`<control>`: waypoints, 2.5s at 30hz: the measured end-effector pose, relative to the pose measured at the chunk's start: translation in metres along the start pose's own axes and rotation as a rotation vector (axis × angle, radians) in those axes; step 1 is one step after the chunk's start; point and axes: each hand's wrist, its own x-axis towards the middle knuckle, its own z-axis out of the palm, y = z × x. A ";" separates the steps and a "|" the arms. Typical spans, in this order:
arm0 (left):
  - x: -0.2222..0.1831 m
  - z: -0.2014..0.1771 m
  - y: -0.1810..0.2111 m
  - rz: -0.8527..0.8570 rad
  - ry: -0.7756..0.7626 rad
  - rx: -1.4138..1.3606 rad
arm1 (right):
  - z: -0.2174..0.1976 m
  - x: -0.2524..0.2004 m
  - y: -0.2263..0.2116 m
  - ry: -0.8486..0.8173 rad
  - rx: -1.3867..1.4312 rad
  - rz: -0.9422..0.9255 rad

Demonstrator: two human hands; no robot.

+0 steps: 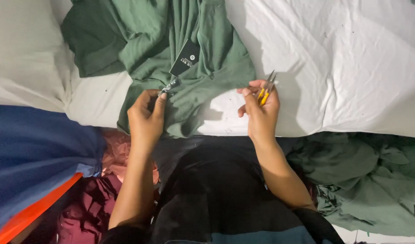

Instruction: Trimming loose threads from a green garment using a pair of small scissors.

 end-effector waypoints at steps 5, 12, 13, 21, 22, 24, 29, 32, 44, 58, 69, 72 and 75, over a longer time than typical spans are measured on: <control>0.002 -0.002 0.000 0.099 0.059 0.108 | -0.011 0.013 0.004 0.046 -0.139 -0.154; -0.006 -0.008 0.033 0.562 0.122 0.296 | -0.011 0.026 -0.011 0.053 -0.773 -0.578; -0.008 -0.003 0.041 0.563 0.122 0.296 | -0.010 0.032 -0.006 0.054 -0.773 -0.579; -0.020 0.036 0.063 0.729 -0.040 0.410 | -0.017 0.045 0.013 0.182 -0.874 -0.944; -0.019 0.037 0.068 0.729 -0.037 0.410 | -0.014 0.038 0.009 0.181 -0.873 -0.947; -0.018 0.040 0.078 0.676 -0.035 0.432 | -0.010 0.023 0.002 0.036 -0.748 -1.064; 0.000 0.068 0.053 0.782 0.065 0.438 | -0.004 -0.009 0.044 0.024 -0.849 -1.130; 0.006 0.073 0.032 0.760 0.080 0.258 | 0.003 -0.011 0.048 0.023 -0.819 -1.134; -0.001 0.051 0.000 0.480 0.038 -0.283 | 0.029 0.010 0.021 -0.031 -0.591 -0.981; -0.008 0.048 0.009 0.535 0.081 -0.319 | 0.028 0.008 0.001 0.242 -0.631 -0.953; -0.039 0.001 -0.010 0.806 -0.252 0.047 | -0.009 0.038 -0.007 0.070 -0.305 -0.215; -0.040 0.002 -0.012 0.757 -0.267 0.117 | 0.007 0.037 -0.015 -0.026 -0.619 -0.747; -0.038 0.010 -0.004 0.740 -0.176 -0.026 | -0.011 0.052 0.004 -0.016 -0.659 -0.584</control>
